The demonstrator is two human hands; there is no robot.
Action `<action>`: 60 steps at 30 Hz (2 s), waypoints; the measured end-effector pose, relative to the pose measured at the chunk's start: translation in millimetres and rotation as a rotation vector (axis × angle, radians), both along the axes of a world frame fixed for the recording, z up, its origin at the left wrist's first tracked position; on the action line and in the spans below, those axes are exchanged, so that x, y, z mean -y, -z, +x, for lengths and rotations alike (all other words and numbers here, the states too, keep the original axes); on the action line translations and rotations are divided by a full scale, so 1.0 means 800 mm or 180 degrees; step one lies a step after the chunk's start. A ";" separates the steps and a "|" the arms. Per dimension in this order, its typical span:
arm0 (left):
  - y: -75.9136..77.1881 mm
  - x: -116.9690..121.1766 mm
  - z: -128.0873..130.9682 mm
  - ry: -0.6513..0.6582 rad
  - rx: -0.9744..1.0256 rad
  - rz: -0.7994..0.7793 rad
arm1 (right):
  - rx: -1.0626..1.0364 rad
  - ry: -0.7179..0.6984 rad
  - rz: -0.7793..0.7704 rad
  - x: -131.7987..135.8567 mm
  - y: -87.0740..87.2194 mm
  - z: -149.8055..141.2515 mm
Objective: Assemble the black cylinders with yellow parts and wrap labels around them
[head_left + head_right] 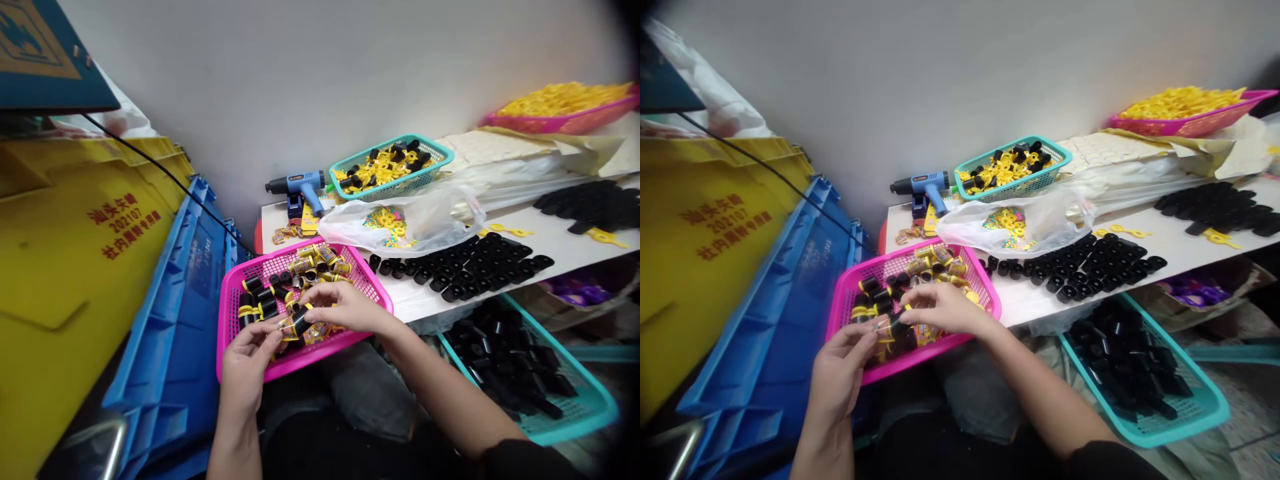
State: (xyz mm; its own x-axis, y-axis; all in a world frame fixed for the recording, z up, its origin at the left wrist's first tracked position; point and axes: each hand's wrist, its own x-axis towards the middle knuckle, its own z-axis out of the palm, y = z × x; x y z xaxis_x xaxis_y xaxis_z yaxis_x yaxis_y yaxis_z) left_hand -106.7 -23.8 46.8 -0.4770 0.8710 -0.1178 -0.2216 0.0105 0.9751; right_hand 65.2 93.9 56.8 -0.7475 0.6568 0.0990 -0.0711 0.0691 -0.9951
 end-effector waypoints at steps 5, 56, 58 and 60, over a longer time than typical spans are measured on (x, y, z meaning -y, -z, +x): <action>-0.002 -0.007 0.011 0.0092 -0.0385 0.0003 | 0.0066 0.0541 0.0335 0.014 0.008 0.001; 0.015 -0.046 0.010 -0.0027 -0.1782 -0.0139 | 0.3595 0.0345 0.2552 -0.036 0.034 0.034; 0.016 -0.043 0.010 -0.0006 -0.1798 -0.0109 | 0.3573 0.0342 0.2568 -0.037 0.036 0.035; 0.018 -0.041 0.009 0.0025 -0.1821 -0.0086 | 0.3546 0.0332 0.2593 -0.037 0.037 0.035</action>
